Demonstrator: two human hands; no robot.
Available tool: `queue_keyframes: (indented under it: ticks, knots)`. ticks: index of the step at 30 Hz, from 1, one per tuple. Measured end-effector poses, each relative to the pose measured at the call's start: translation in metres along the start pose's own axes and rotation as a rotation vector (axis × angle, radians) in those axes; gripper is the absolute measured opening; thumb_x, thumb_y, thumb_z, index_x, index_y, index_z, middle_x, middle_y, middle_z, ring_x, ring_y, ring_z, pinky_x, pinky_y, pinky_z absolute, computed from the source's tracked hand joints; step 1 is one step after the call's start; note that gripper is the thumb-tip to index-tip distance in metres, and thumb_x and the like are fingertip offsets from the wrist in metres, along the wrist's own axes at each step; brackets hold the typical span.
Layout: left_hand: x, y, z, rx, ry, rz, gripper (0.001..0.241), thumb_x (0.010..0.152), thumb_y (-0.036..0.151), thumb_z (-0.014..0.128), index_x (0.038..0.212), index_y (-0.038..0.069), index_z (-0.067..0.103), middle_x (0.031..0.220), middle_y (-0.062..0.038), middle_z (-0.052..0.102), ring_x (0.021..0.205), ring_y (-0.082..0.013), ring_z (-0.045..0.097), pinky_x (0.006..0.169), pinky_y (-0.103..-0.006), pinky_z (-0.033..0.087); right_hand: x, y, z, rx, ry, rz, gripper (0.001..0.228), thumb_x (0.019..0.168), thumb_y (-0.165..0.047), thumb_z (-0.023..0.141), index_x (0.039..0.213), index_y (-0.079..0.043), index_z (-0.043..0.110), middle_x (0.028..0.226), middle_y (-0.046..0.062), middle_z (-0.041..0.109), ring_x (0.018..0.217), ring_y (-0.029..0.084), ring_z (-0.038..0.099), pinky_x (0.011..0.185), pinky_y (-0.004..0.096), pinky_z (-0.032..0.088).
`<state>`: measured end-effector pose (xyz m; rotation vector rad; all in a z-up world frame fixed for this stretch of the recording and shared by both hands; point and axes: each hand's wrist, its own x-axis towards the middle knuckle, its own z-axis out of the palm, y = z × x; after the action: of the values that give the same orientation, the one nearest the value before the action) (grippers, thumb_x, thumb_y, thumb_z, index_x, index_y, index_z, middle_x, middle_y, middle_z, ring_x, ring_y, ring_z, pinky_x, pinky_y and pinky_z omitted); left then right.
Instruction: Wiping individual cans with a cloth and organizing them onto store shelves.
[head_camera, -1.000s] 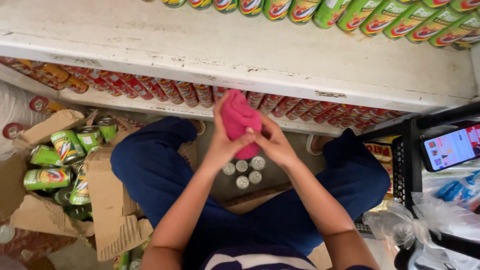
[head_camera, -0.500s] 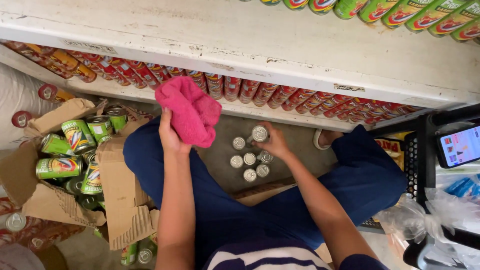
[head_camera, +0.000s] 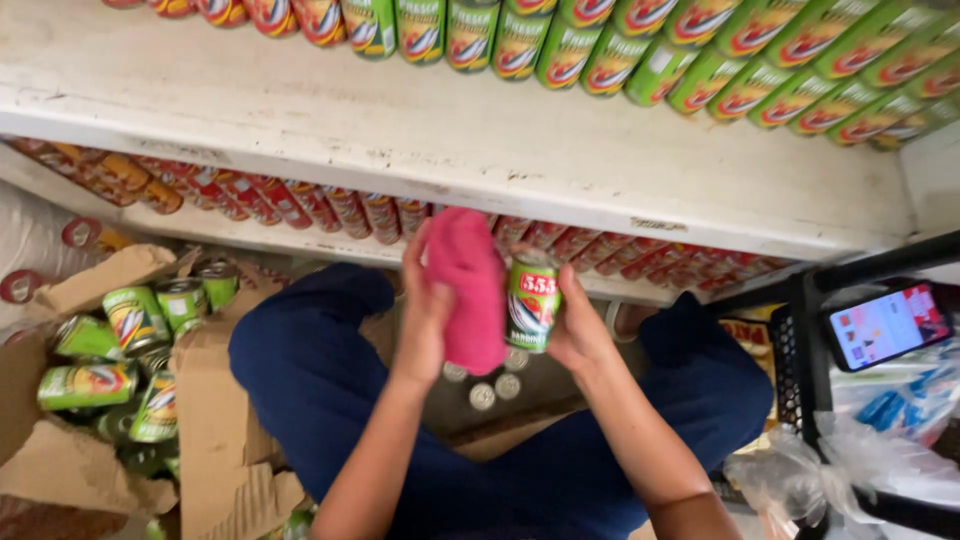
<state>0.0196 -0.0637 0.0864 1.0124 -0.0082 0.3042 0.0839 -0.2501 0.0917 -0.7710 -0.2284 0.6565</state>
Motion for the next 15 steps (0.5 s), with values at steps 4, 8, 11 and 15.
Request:
queue_keyframes:
  ticks: [4, 8, 11, 15]
  knots:
    - [0.003, 0.011, 0.075, 0.638, -0.085, 0.495, 0.099, 0.097, 0.056, 0.069, 0.167, 0.010, 0.015, 0.168, -0.023, 0.026, 0.157, -0.0385, 0.032, 0.129, -0.0482, 0.028, 0.015, -0.021, 0.005, -0.005, 0.156, -0.103, 0.066, 0.104, -0.050, 0.050, 0.150, -0.003, 0.047, 0.144, 0.015, 0.060, 0.132, 0.027, 0.058, 0.114, 0.044, 0.046]
    - [0.034, 0.043, 0.101, 0.695, -0.088, 0.676, 0.085, 0.087, 0.056, 0.078, 0.154, 0.016, 0.045, 0.158, -0.021, 0.041, 0.149, -0.0346, 0.046, 0.125, -0.0442, 0.041, 0.028, -0.022, -0.005, -0.085, 0.111, -0.344, 0.065, 0.107, -0.051, 0.040, 0.153, -0.004, 0.041, 0.149, 0.015, 0.055, 0.136, 0.028, 0.054, 0.117, 0.043, 0.042]
    - [0.062, 0.046, 0.098, 0.528, -0.181, 0.475, 0.066, 0.096, 0.048, 0.071, 0.149, 0.011, 0.057, 0.153, -0.018, 0.051, 0.147, -0.0343, 0.052, 0.126, -0.0433, 0.040, 0.027, -0.019, 0.003, -0.199, 0.219, -0.504, 0.064, 0.107, -0.051, 0.036, 0.152, -0.006, 0.040, 0.148, 0.014, 0.054, 0.136, 0.026, 0.054, 0.117, 0.042, 0.042]
    - [0.089, 0.013, 0.087, 0.234, -0.276, 0.288, 0.052, 0.110, 0.040, 0.053, 0.151, 0.007, 0.051, 0.159, -0.018, 0.048, 0.153, -0.0354, 0.043, 0.130, -0.0422, 0.030, 0.029, -0.036, 0.023, -0.191, 0.350, -0.632, 0.058, 0.111, -0.047, 0.036, 0.150, -0.004, 0.042, 0.137, 0.016, 0.058, 0.125, 0.026, 0.057, 0.109, 0.042, 0.046]
